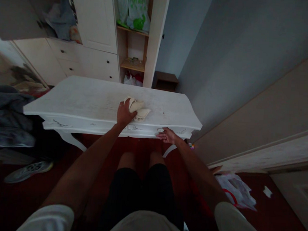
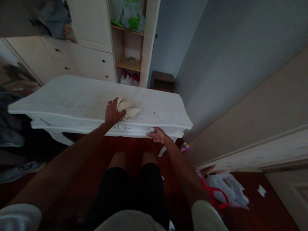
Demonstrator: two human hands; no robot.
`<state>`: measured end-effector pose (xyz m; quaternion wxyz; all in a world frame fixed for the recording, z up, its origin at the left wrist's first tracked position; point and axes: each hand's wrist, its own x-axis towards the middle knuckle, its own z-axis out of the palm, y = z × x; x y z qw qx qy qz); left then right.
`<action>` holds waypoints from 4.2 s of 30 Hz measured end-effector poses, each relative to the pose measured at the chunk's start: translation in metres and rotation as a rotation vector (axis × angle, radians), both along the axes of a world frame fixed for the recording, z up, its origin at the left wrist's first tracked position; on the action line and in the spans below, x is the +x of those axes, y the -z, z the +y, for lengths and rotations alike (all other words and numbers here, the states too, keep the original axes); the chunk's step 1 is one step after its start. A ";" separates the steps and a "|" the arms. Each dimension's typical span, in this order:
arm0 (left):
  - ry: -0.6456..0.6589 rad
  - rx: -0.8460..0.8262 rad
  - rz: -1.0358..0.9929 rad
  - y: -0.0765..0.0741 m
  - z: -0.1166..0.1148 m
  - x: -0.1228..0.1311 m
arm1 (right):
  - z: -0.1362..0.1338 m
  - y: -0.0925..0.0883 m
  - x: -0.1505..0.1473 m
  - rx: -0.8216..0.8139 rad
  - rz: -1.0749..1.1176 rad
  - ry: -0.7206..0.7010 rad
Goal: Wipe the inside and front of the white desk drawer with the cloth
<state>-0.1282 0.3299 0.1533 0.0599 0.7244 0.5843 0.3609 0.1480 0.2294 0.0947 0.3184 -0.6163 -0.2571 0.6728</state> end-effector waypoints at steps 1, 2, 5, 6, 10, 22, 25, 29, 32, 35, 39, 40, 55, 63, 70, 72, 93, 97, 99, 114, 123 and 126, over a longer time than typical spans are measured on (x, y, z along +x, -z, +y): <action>0.007 0.013 0.003 0.001 -0.003 -0.001 | -0.001 -0.005 0.007 0.001 -0.074 -0.044; 0.011 0.027 0.003 0.001 -0.007 -0.003 | -0.003 -0.010 0.014 0.013 -0.139 -0.088; 0.015 0.062 0.003 0.004 -0.021 -0.009 | -0.008 -0.029 0.037 0.090 -0.257 -0.224; 0.017 0.070 0.005 0.005 -0.027 -0.012 | -0.009 -0.037 0.045 0.124 -0.273 -0.264; 0.037 0.096 0.036 0.014 -0.053 -0.025 | -0.011 -0.069 0.076 0.317 -0.311 -0.273; 0.099 0.127 0.188 0.082 -0.115 -0.031 | 0.029 -0.074 0.137 0.446 -0.820 0.226; 0.095 0.120 0.223 0.091 -0.112 -0.009 | 0.037 -0.068 0.141 0.433 -0.906 0.207; -0.026 0.044 0.231 0.104 -0.107 0.021 | 0.042 -0.063 0.146 0.442 -0.972 0.204; -0.076 0.016 0.230 0.113 -0.105 0.037 | 0.040 -0.059 0.151 0.451 -0.948 0.215; -0.150 0.030 0.180 0.120 -0.104 0.049 | 0.037 -0.055 0.155 0.468 -0.872 0.234; -0.255 -0.014 0.110 0.117 -0.108 0.064 | 0.034 -0.052 0.156 0.499 -0.796 0.263; -0.255 -0.035 0.124 0.114 -0.109 0.069 | 0.034 -0.052 0.156 0.506 -0.790 0.268; 0.005 -0.202 0.511 0.083 -0.126 0.118 | 0.025 -0.039 0.157 0.689 -0.827 0.282; 0.199 -0.570 0.252 0.094 -0.140 0.141 | 0.022 -0.028 0.158 0.823 -1.009 0.256; 0.263 -0.453 -0.031 0.115 -0.152 0.189 | 0.021 -0.026 0.164 0.844 -0.880 0.232; 0.266 -0.308 -0.010 0.108 -0.149 0.199 | 0.022 -0.028 0.165 0.834 -0.840 0.228; 0.147 -0.118 0.371 0.112 -0.135 0.185 | 0.016 -0.023 0.170 0.909 -0.687 0.170; 0.082 -0.140 0.232 0.112 -0.136 0.184 | 0.015 -0.026 0.167 0.889 -0.696 0.182; 0.055 -0.147 0.160 0.108 -0.137 0.187 | 0.014 -0.027 0.166 0.884 -0.698 0.188; 0.022 -0.272 0.225 0.102 -0.140 0.237 | 0.011 -0.029 0.162 0.909 -0.742 0.209; 0.294 -0.126 0.386 0.089 -0.139 0.269 | 0.013 -0.025 0.164 0.924 -0.754 0.215; 0.370 -0.094 0.432 0.089 -0.134 0.271 | 0.013 -0.025 0.164 0.921 -0.765 0.217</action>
